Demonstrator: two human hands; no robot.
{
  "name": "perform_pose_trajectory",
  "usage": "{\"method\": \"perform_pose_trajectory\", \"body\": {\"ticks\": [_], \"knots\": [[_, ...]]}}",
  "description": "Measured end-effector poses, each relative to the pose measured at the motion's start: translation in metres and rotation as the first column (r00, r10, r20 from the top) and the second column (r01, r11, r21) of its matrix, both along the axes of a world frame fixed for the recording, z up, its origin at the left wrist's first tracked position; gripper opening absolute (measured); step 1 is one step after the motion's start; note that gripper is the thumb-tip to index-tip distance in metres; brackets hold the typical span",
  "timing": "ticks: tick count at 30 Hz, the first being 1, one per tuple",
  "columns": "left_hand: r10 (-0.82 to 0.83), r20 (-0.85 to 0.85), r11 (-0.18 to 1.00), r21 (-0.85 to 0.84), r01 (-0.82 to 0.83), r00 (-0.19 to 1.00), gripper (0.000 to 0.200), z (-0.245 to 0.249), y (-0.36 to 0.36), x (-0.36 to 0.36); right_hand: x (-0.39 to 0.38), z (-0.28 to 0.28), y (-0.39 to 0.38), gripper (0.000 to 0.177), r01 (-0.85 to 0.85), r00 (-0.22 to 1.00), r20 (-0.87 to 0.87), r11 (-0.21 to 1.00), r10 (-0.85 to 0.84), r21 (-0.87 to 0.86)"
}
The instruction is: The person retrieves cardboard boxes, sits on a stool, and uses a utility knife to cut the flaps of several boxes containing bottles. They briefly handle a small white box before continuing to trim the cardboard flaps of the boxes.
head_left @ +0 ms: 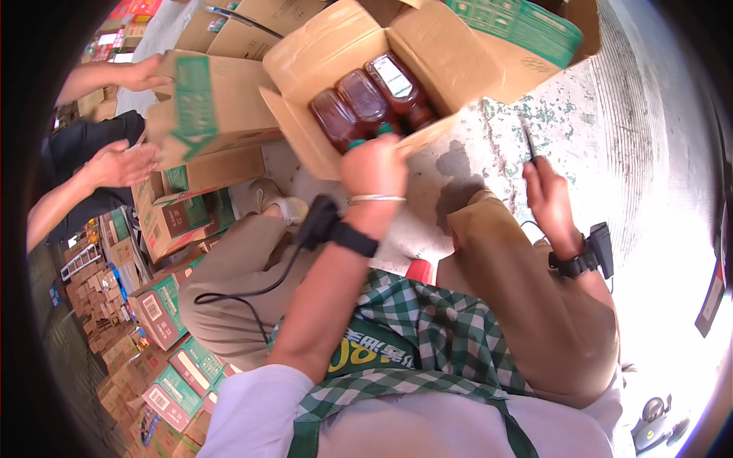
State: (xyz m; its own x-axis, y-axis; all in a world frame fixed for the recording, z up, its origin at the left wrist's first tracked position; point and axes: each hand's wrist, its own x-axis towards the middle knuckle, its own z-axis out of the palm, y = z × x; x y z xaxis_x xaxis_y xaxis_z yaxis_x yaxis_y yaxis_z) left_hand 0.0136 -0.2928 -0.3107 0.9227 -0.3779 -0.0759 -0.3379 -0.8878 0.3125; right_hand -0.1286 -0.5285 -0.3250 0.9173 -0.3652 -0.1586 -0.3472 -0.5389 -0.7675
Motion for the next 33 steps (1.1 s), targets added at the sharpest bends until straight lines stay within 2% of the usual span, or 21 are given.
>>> {"method": "perform_pose_trajectory", "body": {"ticks": [1,2,3,4,6,8,9,10,12,14,15,16,18,20,21,22,23,24,26,28,33], "knots": [[-0.007,0.038,0.991,-0.130,0.012,0.999,0.017,-0.001,-0.020,-0.010,0.006,0.013,0.002,0.023,0.058,0.998,-0.006,0.996,-0.057,0.070],[0.032,-0.067,0.977,-0.209,-0.045,0.997,0.015,0.000,-0.041,-0.020,0.012,0.027,0.004,0.024,0.121,0.993,-0.012,0.983,-0.120,0.137],[0.047,-0.162,0.967,-0.242,-0.086,0.986,0.027,0.015,-0.067,-0.041,0.013,0.036,0.003,0.024,0.140,0.989,0.011,0.974,-0.144,0.176],[0.084,-0.156,0.958,-0.260,-0.122,0.984,0.042,0.010,-0.092,-0.063,0.014,0.045,0.001,0.023,0.178,0.980,0.052,0.964,-0.192,0.198],[-0.303,0.132,0.905,-0.272,0.328,0.944,0.047,0.030,-0.101,-0.089,0.013,0.071,-0.007,0.023,0.202,0.965,0.124,0.957,-0.231,0.207],[-0.436,0.291,0.818,-0.268,0.510,0.852,0.036,0.118,-0.090,-0.082,0.007,0.085,-0.017,0.022,0.150,0.969,0.163,0.966,-0.186,0.211],[-0.550,0.030,0.800,-0.269,0.537,0.835,0.030,0.140,-0.078,-0.053,0.003,0.088,-0.017,0.022,0.110,0.980,0.145,0.978,-0.136,0.175],[-0.597,0.054,0.715,-0.416,0.562,0.800,0.027,0.129,-0.050,-0.019,0.000,0.092,-0.015,0.021,0.064,0.988,0.130,0.988,-0.083,0.140],[-0.736,-0.220,0.677,-0.189,0.712,0.641,0.027,0.073,-0.035,0.070,-0.007,0.091,-0.015,0.017,-0.212,0.977,0.025,0.972,0.210,0.099],[-0.728,-0.596,0.603,-0.322,0.730,0.339,0.048,0.049,0.001,0.083,-0.011,0.081,-0.007,0.015,-0.500,0.866,-0.047,0.865,0.499,-0.037],[-0.719,-0.611,0.582,-0.269,0.767,0.331,0.057,0.029,0.026,0.072,-0.011,0.081,-0.004,0.015,-0.497,0.868,-0.047,0.867,0.495,-0.044],[-0.705,-0.613,0.563,-0.180,0.806,0.356,0.059,0.028,0.037,0.064,-0.014,0.080,0.000,0.015,-0.555,0.829,-0.098,0.831,0.550,-0.031],[-0.762,-0.317,0.630,-0.167,0.758,0.564,0.051,0.020,0.056,0.039,-0.021,0.072,0.007,0.016,-0.613,0.781,-0.151,0.790,0.606,0.001],[-0.543,-0.195,0.840,-0.127,0.528,0.817,0.041,0.007,0.062,0.000,-0.018,0.060,0.004,0.017,-0.619,0.785,-0.064,0.782,0.616,-0.070],[-0.465,0.082,0.859,-0.199,0.472,0.881,0.030,-0.014,0.068,-0.018,-0.015,0.061,0.004,0.017,-0.620,0.785,-0.059,0.781,0.617,-0.075],[-0.468,0.084,0.857,-0.199,0.475,0.879,0.030,-0.014,0.065,-0.028,-0.015,0.062,0.005,0.018,-0.656,0.754,-0.066,0.746,0.653,-0.116],[-0.361,0.097,0.904,-0.208,0.374,0.927,0.030,-0.015,0.062,-0.039,-0.016,0.061,0.006,0.018,-0.691,0.721,-0.077,0.707,0.688,-0.155],[-0.245,0.102,0.940,-0.220,0.262,0.964,0.030,-0.018,0.057,-0.049,-0.015,0.061,0.009,0.018,-0.692,0.720,-0.083,0.706,0.689,-0.149],[-0.185,0.101,0.946,-0.249,0.205,0.978,0.026,-0.007,0.037,-0.060,-0.010,0.060,0.014,0.019,-0.646,0.750,-0.049,0.715,0.659,-0.266],[-0.140,-0.027,0.989,-0.042,0.139,0.990,0.022,0.001,0.023,-0.064,-0.007,0.052,0.016,0.019,-0.636,0.760,-0.063,0.720,0.647,-0.278],[-0.263,0.031,0.963,-0.050,0.265,0.964,0.014,0.000,0.024,-0.059,-0.006,0.040,0.011,0.018,-0.540,0.823,-0.002,0.782,0.568,-0.312]]}}
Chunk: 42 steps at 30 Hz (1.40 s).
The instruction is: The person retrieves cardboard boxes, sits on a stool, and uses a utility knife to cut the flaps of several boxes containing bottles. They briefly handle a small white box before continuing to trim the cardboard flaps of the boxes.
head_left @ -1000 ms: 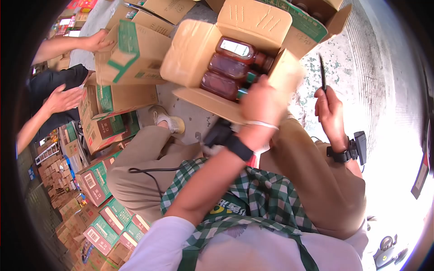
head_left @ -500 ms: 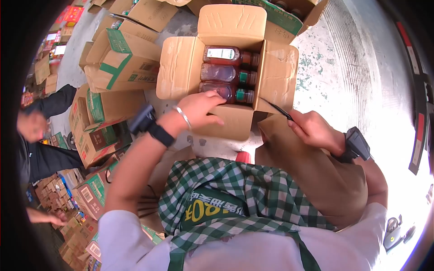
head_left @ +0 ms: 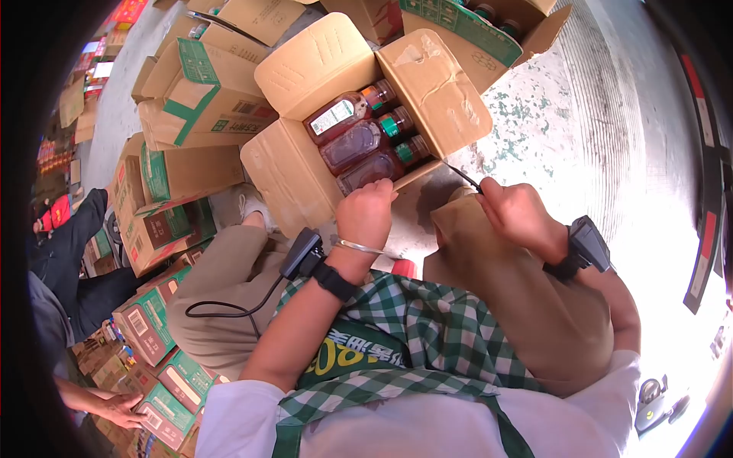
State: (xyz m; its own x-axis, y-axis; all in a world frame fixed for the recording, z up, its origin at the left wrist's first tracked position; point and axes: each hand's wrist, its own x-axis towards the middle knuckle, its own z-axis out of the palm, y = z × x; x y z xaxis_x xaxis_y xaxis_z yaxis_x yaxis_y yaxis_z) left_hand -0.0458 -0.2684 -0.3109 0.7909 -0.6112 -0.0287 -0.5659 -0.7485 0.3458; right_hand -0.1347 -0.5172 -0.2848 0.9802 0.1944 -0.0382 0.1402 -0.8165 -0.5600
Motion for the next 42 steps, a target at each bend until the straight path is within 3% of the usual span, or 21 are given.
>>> {"method": "perform_pose_trajectory", "body": {"ticks": [17,26,33,35,37,38,39,40,41,42], "knots": [[-0.049,-0.003,0.996,-0.077,0.049,0.999,0.015,-0.002,0.005,-0.003,0.018,-0.011,-0.006,0.009,-0.118,0.993,-0.032,0.967,0.113,-0.226],[-0.075,0.073,0.989,-0.121,0.084,0.994,0.021,-0.006,0.006,-0.007,0.010,-0.044,-0.004,0.007,-0.086,0.995,-0.059,0.981,0.077,-0.176],[-0.104,0.049,0.993,-0.051,0.106,0.993,0.023,-0.001,0.010,-0.012,-0.005,-0.059,-0.018,0.009,-0.070,0.993,-0.101,0.990,0.057,-0.124],[-0.022,-0.229,0.997,0.064,0.037,0.973,0.028,0.014,0.004,-0.009,-0.011,-0.052,-0.035,0.010,-0.087,0.987,-0.149,0.988,0.068,-0.125],[-0.149,-0.041,0.963,-0.235,0.135,0.988,0.031,0.053,0.009,0.001,-0.019,-0.042,-0.061,0.014,0.064,0.994,0.094,0.995,-0.056,-0.077],[-0.058,0.091,0.962,-0.261,0.080,0.994,0.034,0.070,0.031,0.008,-0.027,-0.051,-0.075,0.017,0.315,0.946,0.030,0.936,-0.324,0.156],[0.040,0.199,0.956,-0.292,0.020,0.979,0.036,0.080,0.058,0.020,-0.034,-0.063,-0.088,0.020,0.534,0.837,-0.107,0.761,-0.536,0.368],[0.374,0.185,0.839,-0.485,-0.247,0.909,0.039,0.068,0.071,0.036,-0.030,-0.063,-0.107,0.021,0.683,0.680,-0.202,0.508,-0.705,0.524],[0.642,0.084,0.585,-0.697,-0.415,0.762,0.042,0.056,0.084,0.053,-0.018,-0.060,-0.125,0.023,0.746,0.499,-0.329,0.203,-0.802,0.634],[0.633,-0.429,0.266,-0.660,-0.702,0.644,0.042,-0.008,0.134,0.070,0.003,-0.040,-0.138,0.026,0.749,0.484,-0.343,0.178,-0.805,0.638]]}}
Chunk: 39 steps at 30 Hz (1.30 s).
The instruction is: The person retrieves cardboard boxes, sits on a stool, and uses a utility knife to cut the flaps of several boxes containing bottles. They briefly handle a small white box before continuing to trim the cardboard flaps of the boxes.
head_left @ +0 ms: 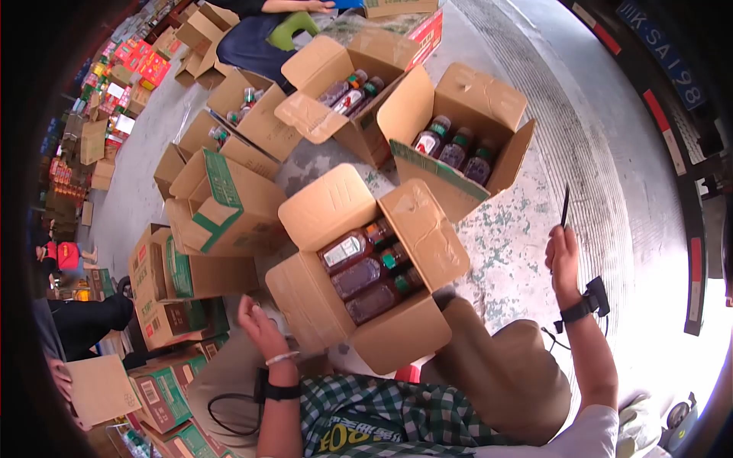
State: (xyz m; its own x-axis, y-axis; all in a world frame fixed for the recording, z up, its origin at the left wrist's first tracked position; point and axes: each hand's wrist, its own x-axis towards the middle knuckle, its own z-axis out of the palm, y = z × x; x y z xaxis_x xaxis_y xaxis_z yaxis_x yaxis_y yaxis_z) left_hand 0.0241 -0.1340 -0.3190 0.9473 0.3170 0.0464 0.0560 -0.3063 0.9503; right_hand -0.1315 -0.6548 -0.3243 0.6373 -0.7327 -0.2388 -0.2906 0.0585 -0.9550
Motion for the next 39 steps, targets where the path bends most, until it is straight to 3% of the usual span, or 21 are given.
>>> {"method": "perform_pose_trajectory", "body": {"ticks": [1,2,6,8,9,12,19,23,25,27,29,30,31,32,33,34,35,36,37,38,39], "knots": [[0.128,-0.342,0.908,-0.336,-0.249,0.931,0.044,-0.063,0.049,0.017,0.021,0.034,-0.010,0.030,0.015,1.000,-0.002,1.000,-0.015,0.019],[0.005,-0.542,0.776,-0.528,-0.345,0.840,0.044,-0.085,0.047,0.016,0.049,0.060,-0.007,0.035,0.007,1.000,-0.026,1.000,-0.007,0.003],[-0.299,-0.511,0.470,-0.814,-0.342,0.806,0.044,-0.130,-0.013,-0.024,0.144,0.104,0.013,0.048,-0.158,0.978,-0.128,0.986,0.164,0.054],[-0.407,-0.473,0.389,-0.864,-0.320,0.781,0.044,-0.132,-0.046,-0.028,0.166,0.101,0.020,0.037,-0.205,0.975,-0.037,0.952,0.218,0.227],[-0.457,-0.452,0.351,-0.883,-0.311,0.766,0.044,-0.134,-0.062,-0.026,0.173,0.099,0.023,0.020,-0.160,0.986,-0.029,0.986,0.161,0.039],[-0.590,-0.402,0.275,-0.915,-0.294,0.700,0.044,-0.144,-0.110,-0.009,0.176,0.106,0.008,0.010,-0.143,0.989,-0.047,0.987,0.140,-0.069],[-0.809,-0.269,0.105,-0.941,-0.321,0.523,0.045,-0.187,-0.266,0.044,0.204,0.090,-0.115,0.011,-0.049,0.999,0.018,0.993,0.051,-0.103],[-0.881,-0.163,0.022,-0.951,-0.307,0.443,0.045,-0.215,-0.359,0.083,0.278,0.077,-0.181,0.013,0.053,0.998,0.054,0.915,-0.034,-0.400],[-0.910,-0.111,0.006,-0.967,-0.256,0.400,0.045,-0.221,-0.404,0.118,0.305,0.069,-0.231,0.015,0.102,0.994,0.078,0.916,-0.078,-0.388],[-0.938,-0.105,0.028,-0.972,-0.232,0.330,0.045,-0.206,-0.438,0.162,0.318,0.077,-0.260,0.018,0.017,0.999,-0.022,0.875,-0.032,-0.483],[-0.940,-0.175,0.092,-0.956,-0.278,0.292,0.064,-0.142,-0.431,0.184,0.330,0.073,-0.294,0.019,-0.001,0.993,-0.103,0.872,-0.057,-0.490],[-0.935,-0.174,0.172,-0.985,-0.033,0.310,0.070,-0.119,-0.418,0.184,0.332,0.069,-0.304,0.021,0.011,0.995,-0.080,0.888,-0.053,-0.460],[-0.929,-0.175,0.252,-0.945,0.211,0.326,0.076,-0.100,-0.403,0.180,0.332,0.067,-0.302,0.023,0.020,0.997,-0.057,0.902,-0.050,-0.430],[-0.899,-0.119,0.360,-0.749,0.556,0.422,0.078,-0.080,-0.379,0.175,0.328,0.073,-0.285,0.027,0.032,0.999,0.006,0.918,-0.033,-0.396],[-0.872,-0.042,0.458,-0.417,0.785,0.487,0.081,-0.060,-0.347,0.174,0.319,0.079,-0.262,0.031,0.038,0.998,0.067,0.933,-0.015,-0.357],[-0.789,0.027,0.615,0.050,0.787,0.614,0.083,-0.039,-0.306,0.184,0.308,0.072,-0.269,0.035,0.103,0.988,0.144,0.941,-0.058,-0.323],[-0.706,0.135,0.653,0.504,0.565,0.695,0.086,-0.016,-0.256,0.197,0.295,0.063,-0.290,0.035,0.117,0.984,0.160,0.956,-0.076,-0.269],[-0.573,0.042,0.527,0.784,0.329,0.818,0.088,0.007,-0.209,0.212,0.281,0.060,-0.294,0.034,0.140,0.981,0.159,0.968,-0.108,-0.208],[-0.429,0.182,0.450,0.892,0.034,0.885,0.088,0.022,-0.166,0.225,0.266,0.069,-0.258,0.035,0.124,0.955,0.292,0.966,-0.053,-0.228],[-0.248,0.227,0.313,0.939,-0.144,0.942,0.087,0.039,-0.124,0.236,0.246,0.075,-0.227,0.035,0.048,0.960,0.277,0.952,0.039,-0.302],[-0.172,0.296,0.300,0.924,-0.236,0.939,0.090,0.055,-0.083,0.248,0.225,0.084,-0.199,0.037,-0.009,0.960,0.256,0.924,0.115,-0.383]]}}
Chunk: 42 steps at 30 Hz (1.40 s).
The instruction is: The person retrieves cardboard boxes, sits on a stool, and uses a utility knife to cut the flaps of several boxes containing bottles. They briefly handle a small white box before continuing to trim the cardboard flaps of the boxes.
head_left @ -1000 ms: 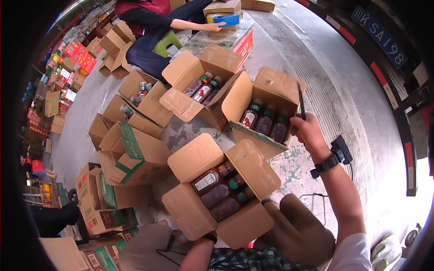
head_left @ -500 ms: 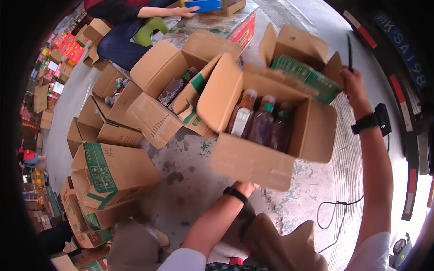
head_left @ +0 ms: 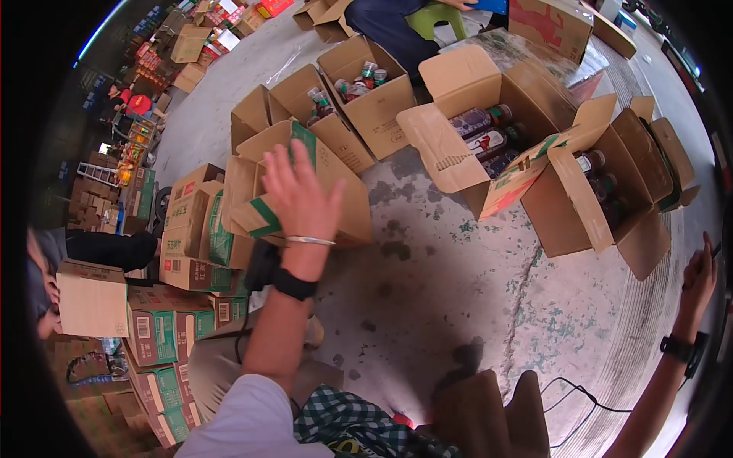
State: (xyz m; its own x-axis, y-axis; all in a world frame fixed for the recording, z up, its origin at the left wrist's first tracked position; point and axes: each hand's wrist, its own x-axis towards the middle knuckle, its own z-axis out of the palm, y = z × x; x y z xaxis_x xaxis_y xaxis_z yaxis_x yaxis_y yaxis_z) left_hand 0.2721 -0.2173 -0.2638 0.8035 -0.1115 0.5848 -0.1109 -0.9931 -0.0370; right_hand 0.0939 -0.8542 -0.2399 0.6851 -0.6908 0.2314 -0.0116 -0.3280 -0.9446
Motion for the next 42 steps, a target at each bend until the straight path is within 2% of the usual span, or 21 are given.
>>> {"method": "perform_pose_trajectory", "body": {"ticks": [1,2,4,6,8,11,14,18,20,22,24,26,28,30,32,33,36,37,38,40,42], "knots": [[0.047,0.010,0.999,0.014,-0.047,0.999,0.094,0.017,0.029,0.004,-0.015,0.008,0.033,0.036,-0.031,0.999,-0.016,1.000,0.031,0.002],[0.188,-0.127,0.982,0.051,-0.183,0.974,0.079,0.029,0.045,0.005,-0.028,0.013,0.069,0.035,-0.064,0.997,-0.044,0.998,0.064,0.002],[0.079,-0.722,0.988,-0.034,-0.148,0.687,0.062,0.041,0.072,0.023,-0.047,0.017,0.136,0.036,-0.083,0.988,-0.123,0.992,0.095,0.098],[0.086,-0.570,0.995,0.097,-0.037,0.817,0.050,0.031,0.073,0.026,-0.061,0.022,0.202,0.033,-0.161,0.954,-0.211,0.955,0.216,0.248],[-0.049,-0.573,0.998,-0.059,0.018,0.818,0.038,0.016,0.078,0.039,-0.074,0.030,0.257,0.030,-0.241,0.893,-0.290,0.910,0.344,0.338],[-0.192,-0.508,0.981,-0.093,0.168,0.840,0.029,0.016,0.067,-0.003,-0.092,0.050,0.309,0.027,-0.345,0.770,-0.347,0.807,0.535,0.480],[-0.462,-0.555,0.871,-0.137,0.472,0.692,0.027,0.018,0.064,-0.064,-0.114,0.057,0.329,0.024,-0.435,0.676,-0.391,0.767,0.624,0.472],[-0.686,-0.471,0.717,-0.306,0.627,0.555,0.025,0.025,0.059,-0.106,-0.127,0.066,0.339,0.020,-0.450,0.606,-0.470,0.764,0.642,0.463],[-0.815,-0.449,0.524,-0.299,0.798,0.367,0.021,0.030,0.049,-0.121,-0.133,0.059,0.341,0.016,-0.536,0.579,-0.510,0.769,0.636,0.349],[-0.820,-0.506,0.442,-0.262,0.858,0.267,0.016,0.038,0.040,-0.144,-0.144,0.041,0.339,0.016,-0.686,0.585,-0.480,0.715,0.653,0.135],[-0.788,-0.599,0.325,-0.210,0.922,0.142,0.011,0.042,0.038,-0.162,-0.157,0.041,0.340,0.019,-0.733,0.547,-0.497,0.672,0.674,0.104],[-0.775,-0.615,0.312,-0.175,0.934,0.144,0.013,0.051,0.039,-0.177,-0.174,0.036,0.339,0.017,-0.742,0.489,-0.553,0.655,0.675,0.143],[-0.631,-0.736,0.368,-0.006,0.930,0.245,0.027,0.072,0.035,-0.192,-0.184,0.033,0.344,0.017,-0.728,0.466,-0.591,0.665,0.658,0.165],[-0.522,-0.816,0.432,-0.003,0.902,0.247,0.040,0.082,0.017,-0.204,-0.197,0.024,0.343,0.017,-0.727,0.428,-0.627,0.661,0.651,0.189],[-0.543,-0.838,0.553,-0.317,0.771,0.045,0.050,0.080,-0.009,-0.194,-0.206,0.000,0.343,0.015,-0.852,0.520,-0.522,0.372,0.676,-0.369],[-0.653,-0.740,0.486,-0.251,0.837,0.157,0.058,0.059,-0.008,-0.196,-0.208,-0.006,0.343,0.017,-0.849,0.491,-0.451,0.293,0.746,-0.440],[-0.817,-0.542,0.340,-0.173,0.924,0.199,0.067,0.033,-0.006,-0.185,-0.210,-0.009,0.353,0.016,-0.846,0.505,-0.530,0.270,0.681,-0.459],[-0.491,-0.850,0.471,-0.074,0.879,0.191,0.081,0.050,-0.009,-0.197,-0.207,-0.019,0.355,0.014,-0.827,0.531,-0.536,0.263,0.656,-0.498],[-0.487,-0.853,0.472,-0.077,0.878,0.187,0.081,0.052,-0.015,-0.195,-0.206,-0.024,0.356,0.014,-0.829,0.528,-0.536,0.264,0.659,-0.492],[-0.202,-0.975,0.555,-0.196,0.808,-0.098,0.094,0.054,-0.027,-0.187,-0.204,-0.029,0.361,0.013,-0.828,0.515,-0.534,0.228,0.670,-0.512],[-0.140,-0.982,0.537,-0.183,0.823,-0.127,0.093,0.049,-0.028,-0.187,-0.204,-0.031,0.363,0.011,-0.818,0.532,-0.517,0.250,0.671,-0.518]]}}
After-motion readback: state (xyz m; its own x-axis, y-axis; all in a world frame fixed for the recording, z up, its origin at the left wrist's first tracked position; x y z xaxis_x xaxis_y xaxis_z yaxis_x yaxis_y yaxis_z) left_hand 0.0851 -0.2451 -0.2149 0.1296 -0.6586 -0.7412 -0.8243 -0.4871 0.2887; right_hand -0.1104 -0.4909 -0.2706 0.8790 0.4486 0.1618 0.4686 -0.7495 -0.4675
